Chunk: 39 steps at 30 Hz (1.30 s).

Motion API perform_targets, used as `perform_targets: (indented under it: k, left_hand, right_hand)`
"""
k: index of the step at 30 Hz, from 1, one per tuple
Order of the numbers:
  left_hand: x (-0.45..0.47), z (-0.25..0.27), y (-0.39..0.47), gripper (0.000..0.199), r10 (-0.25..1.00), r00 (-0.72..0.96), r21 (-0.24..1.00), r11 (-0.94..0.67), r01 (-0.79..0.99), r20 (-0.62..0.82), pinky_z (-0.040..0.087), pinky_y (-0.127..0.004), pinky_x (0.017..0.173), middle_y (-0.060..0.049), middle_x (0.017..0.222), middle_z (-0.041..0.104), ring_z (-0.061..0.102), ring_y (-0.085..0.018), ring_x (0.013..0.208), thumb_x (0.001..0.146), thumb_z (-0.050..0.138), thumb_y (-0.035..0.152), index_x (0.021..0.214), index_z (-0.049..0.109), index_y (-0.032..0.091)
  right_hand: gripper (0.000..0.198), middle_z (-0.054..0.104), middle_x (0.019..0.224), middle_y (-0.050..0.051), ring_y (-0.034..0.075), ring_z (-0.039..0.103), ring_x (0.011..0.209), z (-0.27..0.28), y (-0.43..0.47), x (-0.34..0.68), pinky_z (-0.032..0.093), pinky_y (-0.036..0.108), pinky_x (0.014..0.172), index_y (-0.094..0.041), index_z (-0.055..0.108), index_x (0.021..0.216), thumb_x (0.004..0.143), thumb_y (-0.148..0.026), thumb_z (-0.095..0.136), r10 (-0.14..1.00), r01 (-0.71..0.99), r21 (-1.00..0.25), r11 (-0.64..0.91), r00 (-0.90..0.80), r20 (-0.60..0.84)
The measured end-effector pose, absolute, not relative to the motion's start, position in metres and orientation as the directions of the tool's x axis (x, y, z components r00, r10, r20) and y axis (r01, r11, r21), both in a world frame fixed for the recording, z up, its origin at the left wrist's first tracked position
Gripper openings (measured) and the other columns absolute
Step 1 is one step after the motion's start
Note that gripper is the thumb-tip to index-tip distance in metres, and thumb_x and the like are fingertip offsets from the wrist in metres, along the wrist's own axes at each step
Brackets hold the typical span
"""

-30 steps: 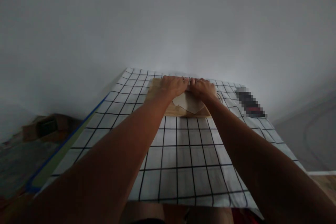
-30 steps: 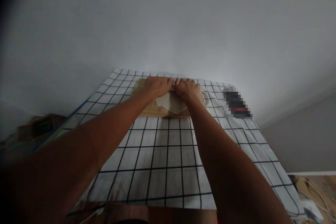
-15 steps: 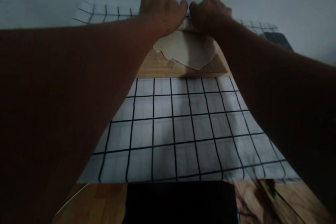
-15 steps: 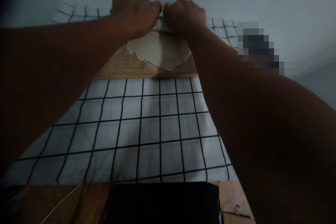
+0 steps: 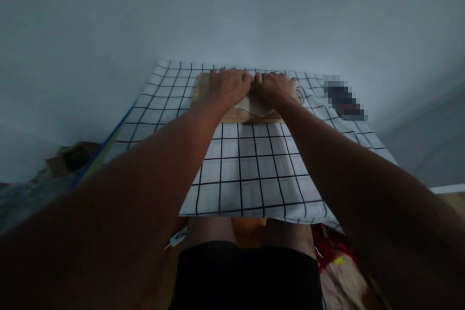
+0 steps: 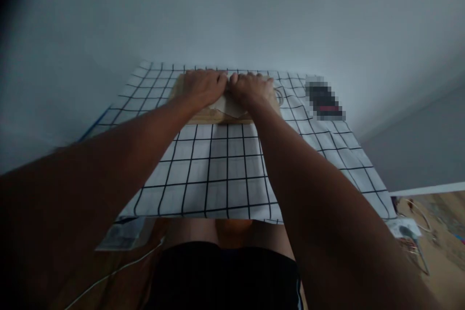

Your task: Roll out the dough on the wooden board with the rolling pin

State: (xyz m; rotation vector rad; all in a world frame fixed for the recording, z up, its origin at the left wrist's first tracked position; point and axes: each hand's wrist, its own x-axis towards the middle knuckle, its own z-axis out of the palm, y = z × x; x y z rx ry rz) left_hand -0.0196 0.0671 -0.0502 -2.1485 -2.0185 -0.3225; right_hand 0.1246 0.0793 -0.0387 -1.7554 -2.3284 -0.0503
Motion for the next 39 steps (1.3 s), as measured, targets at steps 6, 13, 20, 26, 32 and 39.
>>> perform_targets:
  k: [6, 13, 20, 26, 32, 39]
  left_hand:
    - [-0.020, -0.055, 0.025, 0.045, 0.910, 0.064, 0.043, -0.089, 0.995, 0.411, 0.027, -0.052, 0.116, -0.003, 0.139, 0.062, 0.051, -0.024, 0.130, 0.107, 0.024, 0.039, 0.138, 0.056, 0.029]
    - [-0.019, -0.056, -0.024, 0.047, 0.880, 0.094, 0.036, -0.124, 0.992, 0.466, 0.022, -0.054, 0.121, -0.004, 0.152, 0.052, 0.041, -0.027, 0.142, 0.104, 0.033, 0.040, 0.146, 0.050, 0.029]
    - [-0.022, -0.053, -0.047, 0.046, 0.890, 0.092, 0.072, -0.139, 0.988, 0.447, 0.028, -0.052, 0.120, -0.004, 0.151, 0.053, 0.040, -0.028, 0.143, 0.103, 0.036, 0.038, 0.144, 0.054, 0.029]
    - [-0.025, -0.055, -0.018, 0.043, 0.888, 0.076, 0.088, -0.130, 0.988, 0.453, 0.024, -0.055, 0.121, -0.004, 0.150, 0.055, 0.043, -0.028, 0.141, 0.103, 0.036, 0.038, 0.139, 0.058, 0.030]
    - [-0.030, -0.053, 0.028, 0.041, 0.897, 0.075, 0.068, -0.116, 0.991, 0.436, 0.025, -0.055, 0.120, -0.004, 0.147, 0.058, 0.049, -0.027, 0.136, 0.104, 0.034, 0.042, 0.129, 0.064, 0.031]
    - [-0.036, -0.050, 0.076, 0.039, 0.905, 0.114, 0.034, -0.140, 0.990, 0.410, 0.041, -0.050, 0.105, -0.008, 0.130, 0.069, 0.060, -0.028, 0.121, 0.104, 0.036, 0.041, 0.117, 0.070, 0.028]
  right_hand:
    - [0.057, 0.061, 0.136, 0.010, 0.032, 0.049, 0.127, -0.039, 0.039, 0.135, 0.010, 0.082, 0.107, -0.022, 0.059, 0.132, 0.109, -0.046, 0.012, 0.919, 0.913, -0.172, 0.370, -0.331, 0.216]
    - [0.052, 0.033, 0.162, 0.013, 0.036, 0.033, 0.143, -0.053, -0.008, 0.142, 0.009, 0.077, 0.111, -0.031, 0.035, 0.154, 0.107, -0.050, 0.025, 0.895, 0.929, -0.113, 0.353, -0.300, 0.331]
    - [0.053, 0.030, 0.164, 0.013, 0.035, 0.020, 0.151, -0.059, -0.032, 0.135, 0.010, 0.073, 0.113, -0.032, 0.035, 0.155, 0.106, -0.050, 0.025, 0.900, 0.939, -0.126, 0.320, -0.259, 0.351]
    - [0.058, 0.032, 0.162, 0.017, 0.035, 0.030, 0.148, -0.047, -0.005, 0.128, 0.008, 0.062, 0.117, -0.031, 0.037, 0.155, 0.105, -0.055, 0.020, 0.928, 0.956, -0.087, 0.282, -0.248, 0.279]
    - [0.054, 0.042, 0.158, 0.012, 0.031, 0.039, 0.143, -0.034, 0.041, 0.127, 0.020, 0.064, 0.113, -0.034, 0.043, 0.149, 0.106, -0.050, 0.014, 0.938, 0.942, -0.085, 0.324, -0.309, 0.156]
    - [0.047, 0.065, 0.132, 0.011, 0.027, 0.057, 0.125, -0.029, 0.083, 0.125, 0.040, 0.053, 0.103, -0.027, 0.059, 0.128, 0.106, -0.033, 0.018, 0.901, 0.910, -0.041, 0.412, -0.400, 0.165]
